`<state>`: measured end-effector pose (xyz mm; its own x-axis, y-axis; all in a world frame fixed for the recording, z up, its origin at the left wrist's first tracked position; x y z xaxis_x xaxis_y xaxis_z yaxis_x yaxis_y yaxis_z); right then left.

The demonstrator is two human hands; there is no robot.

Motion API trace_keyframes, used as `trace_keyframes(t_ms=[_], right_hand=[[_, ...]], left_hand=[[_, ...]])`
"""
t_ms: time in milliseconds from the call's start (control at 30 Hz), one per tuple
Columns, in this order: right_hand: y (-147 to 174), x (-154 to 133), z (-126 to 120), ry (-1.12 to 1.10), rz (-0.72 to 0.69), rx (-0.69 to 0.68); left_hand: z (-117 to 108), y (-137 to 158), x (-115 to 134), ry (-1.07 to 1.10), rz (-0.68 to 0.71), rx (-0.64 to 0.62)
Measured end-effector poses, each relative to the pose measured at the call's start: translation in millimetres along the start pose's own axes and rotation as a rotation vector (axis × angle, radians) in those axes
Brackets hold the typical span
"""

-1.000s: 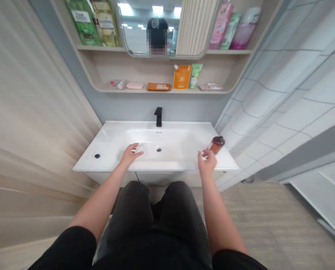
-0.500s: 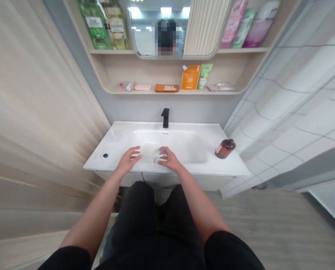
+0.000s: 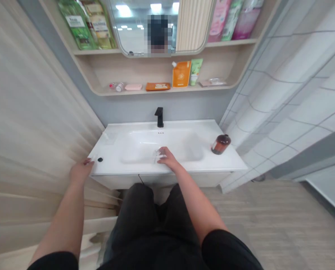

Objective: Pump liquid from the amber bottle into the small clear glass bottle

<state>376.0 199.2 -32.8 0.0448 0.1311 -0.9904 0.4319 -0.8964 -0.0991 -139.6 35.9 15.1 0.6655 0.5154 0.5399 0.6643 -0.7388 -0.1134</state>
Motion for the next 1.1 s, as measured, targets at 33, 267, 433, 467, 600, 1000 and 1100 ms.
trace_keyframes(t_ms=[33, 267, 433, 467, 600, 1000, 1100], right_hand=[[0.6, -1.6, 0.6, 0.000, -0.003, -0.007], [0.8, -4.6, 2.2, -0.004, -0.031, -0.010], [1.2, -4.7, 3.9, 0.031, -0.047, -0.014], [1.1, -4.9, 4.3, 0.037, -0.049, -0.022], [0.1, -4.1, 3.9, 0.051, -0.043, -0.043], [1.4, -8.0, 4.2, 0.061, -0.098, -0.044], [2.2, -10.9, 4.6, 0.058, -0.104, -0.048]], left_hand=[[0.8, 1.1, 1.0, -0.016, -0.003, 0.014], [2.5, 7.9, 18.0, -0.097, 0.067, 0.059], [-32.0, 19.5, 35.9, 0.079, 0.007, 0.295], [-39.6, 26.1, 48.7, 0.138, 0.038, 0.358], [-26.7, 62.0, 143.8, 0.360, 0.358, 0.158], [44.6, 124.2, 323.7, 0.084, 0.776, -0.400], [49.4, 126.3, 337.4, 0.020, 0.837, -0.425]])
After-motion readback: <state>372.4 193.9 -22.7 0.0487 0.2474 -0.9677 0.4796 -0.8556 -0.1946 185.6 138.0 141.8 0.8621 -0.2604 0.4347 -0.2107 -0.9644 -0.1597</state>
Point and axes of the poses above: each hand's wrist, its own y-axis away from the middle knuckle, its own z-axis out of the palm, x = y × z, the point moved 7 cm from there along -y, towards the middle knuckle, and after that the axes turned 8 degrees about y, right-handed, at the moved point
